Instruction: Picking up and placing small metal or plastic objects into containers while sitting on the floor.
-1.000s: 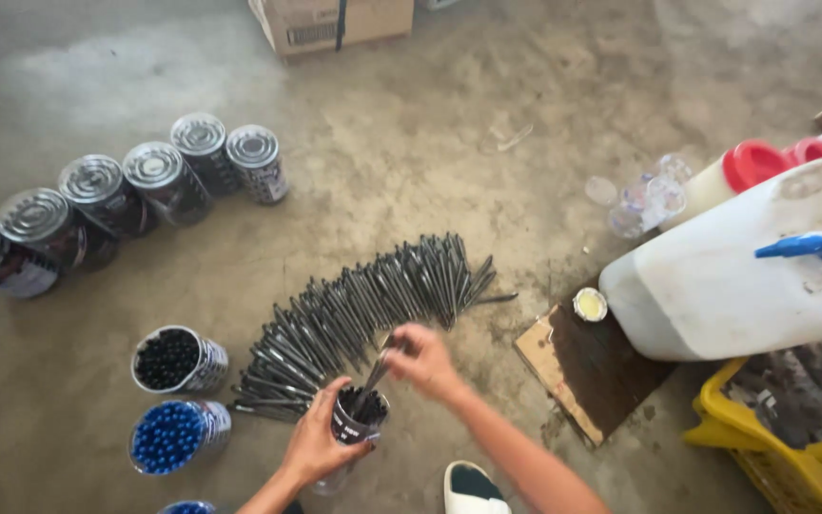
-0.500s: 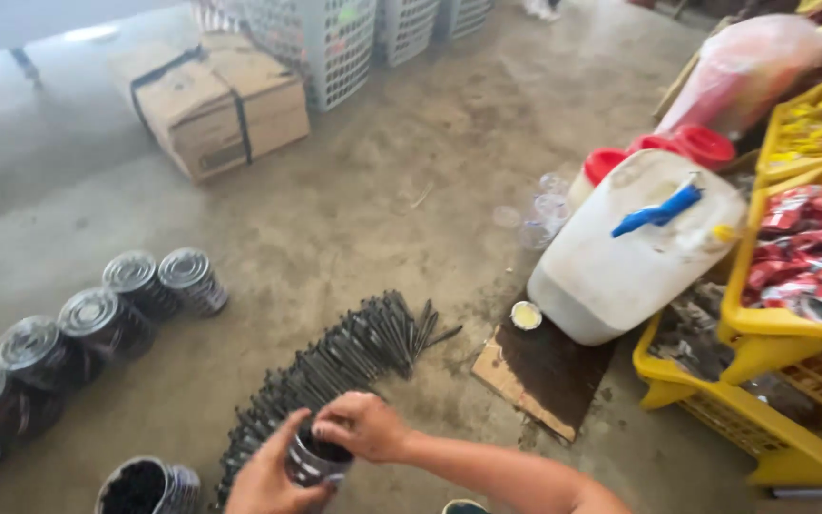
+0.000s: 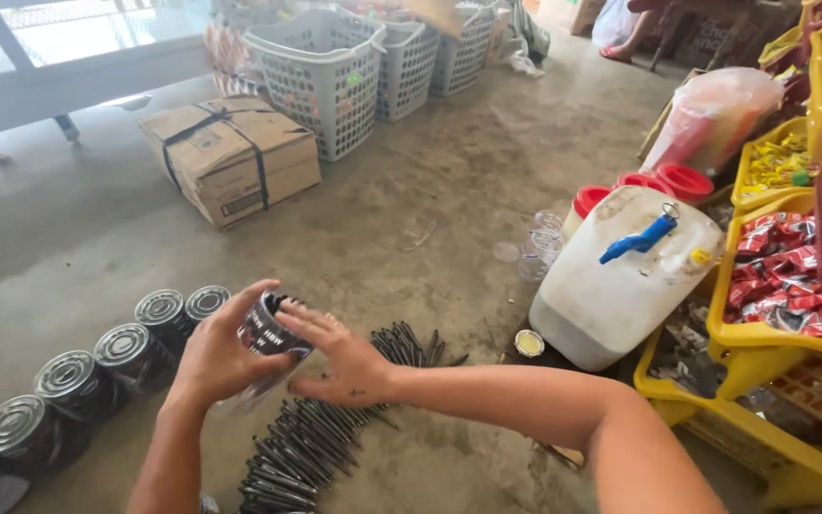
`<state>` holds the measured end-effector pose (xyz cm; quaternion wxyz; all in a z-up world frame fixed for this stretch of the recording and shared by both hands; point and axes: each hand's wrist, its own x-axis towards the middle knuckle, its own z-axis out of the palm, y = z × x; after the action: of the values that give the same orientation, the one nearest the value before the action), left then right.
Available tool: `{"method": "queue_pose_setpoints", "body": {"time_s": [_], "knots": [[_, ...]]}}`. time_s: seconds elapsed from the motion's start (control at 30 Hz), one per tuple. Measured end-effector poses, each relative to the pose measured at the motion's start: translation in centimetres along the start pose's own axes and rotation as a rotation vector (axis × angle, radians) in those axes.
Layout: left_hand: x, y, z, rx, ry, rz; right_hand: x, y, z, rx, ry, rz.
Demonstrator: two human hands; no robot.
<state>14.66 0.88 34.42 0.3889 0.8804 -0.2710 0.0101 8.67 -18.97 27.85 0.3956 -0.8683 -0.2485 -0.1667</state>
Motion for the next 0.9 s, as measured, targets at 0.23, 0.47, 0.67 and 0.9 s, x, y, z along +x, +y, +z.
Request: {"method": "queue_pose_setpoints", "body": {"time_s": [0.23, 0.47, 0.67, 0.9], "knots": [[-3.2, -4.4, 1.5, -0.122, 0.007, 0.1, -1.7, 0.2, 0.6, -0.191, -0.174, -0.201], [-3.2, -2.8, 2.3, 0.175, -0.133, 0.173, -4.9, 3.3, 1.5, -0.223, -0.267, -0.306], [-2.6, -2.3, 6.3, 0.106, -0.254, 0.28, -5.0, 4.9, 1.0, -0.331, -0.217, -0.406], [-2.5, -5.9, 11.0, 0.095, -0.39, 0.213, -8.5, 11.0, 4.5, -0.237, -0.36, -0.388]]}}
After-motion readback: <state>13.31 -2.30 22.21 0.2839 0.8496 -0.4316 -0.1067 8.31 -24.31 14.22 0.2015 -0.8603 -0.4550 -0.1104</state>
